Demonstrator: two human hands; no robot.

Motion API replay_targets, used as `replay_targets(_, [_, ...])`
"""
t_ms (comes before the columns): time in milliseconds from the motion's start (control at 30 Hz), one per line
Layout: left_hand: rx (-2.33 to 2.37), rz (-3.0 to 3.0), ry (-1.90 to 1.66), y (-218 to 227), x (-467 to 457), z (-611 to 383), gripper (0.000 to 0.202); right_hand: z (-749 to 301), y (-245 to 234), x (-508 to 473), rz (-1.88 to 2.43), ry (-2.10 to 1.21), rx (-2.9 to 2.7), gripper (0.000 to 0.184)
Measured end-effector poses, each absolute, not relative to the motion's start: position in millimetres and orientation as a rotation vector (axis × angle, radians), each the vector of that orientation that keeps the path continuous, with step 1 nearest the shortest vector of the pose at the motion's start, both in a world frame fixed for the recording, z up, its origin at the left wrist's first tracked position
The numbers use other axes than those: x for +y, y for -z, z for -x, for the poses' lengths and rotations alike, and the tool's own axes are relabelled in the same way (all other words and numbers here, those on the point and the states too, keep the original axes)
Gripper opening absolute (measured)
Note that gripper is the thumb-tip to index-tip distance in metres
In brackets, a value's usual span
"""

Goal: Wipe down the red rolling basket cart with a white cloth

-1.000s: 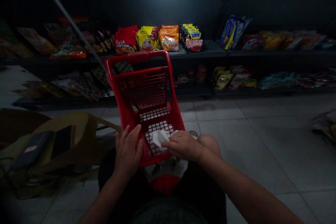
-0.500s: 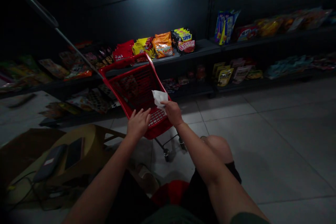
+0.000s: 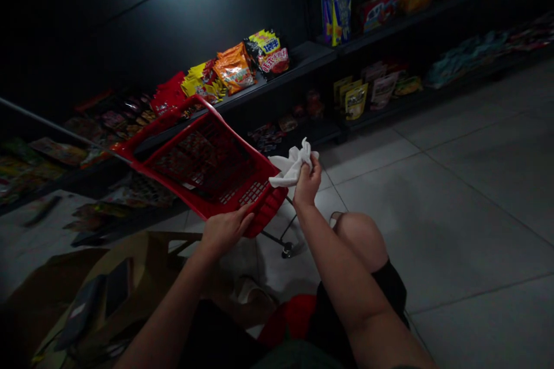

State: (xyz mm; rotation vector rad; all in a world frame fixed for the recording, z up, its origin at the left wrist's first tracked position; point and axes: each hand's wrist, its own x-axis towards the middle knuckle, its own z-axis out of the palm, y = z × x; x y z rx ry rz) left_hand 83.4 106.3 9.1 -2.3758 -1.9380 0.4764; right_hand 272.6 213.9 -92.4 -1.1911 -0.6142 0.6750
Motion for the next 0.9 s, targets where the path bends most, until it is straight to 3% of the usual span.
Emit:
replay_targets(133, [-1.989, 2.299, -0.435, -5.5, 114.6, -110.7, 0.052, -283.7, 99.1, 214.4, 1.286, -0.643, -0.715, 0.048])
replay_targets(267, [-2.024, 2.262, -0.391, -2.9, 126.3, -130.5, 0.053, -264.1, 102.3, 198.1, 1.286, -0.901, -0.917, 0.043])
replay_targets(533, [-2.102, 2.187, -0.379, -5.1, 144.2, -131.3, 0.054, -196.5, 112.7, 111.0, 1.158, -1.111, -1.214, 0.020])
replay_targets(900, [-2.113, 2.183, -0.491, -4.5, 124.6, -97.6, 0.055, -194.1, 101.6, 198.4, 1.255, -1.094, -0.837, 0.031])
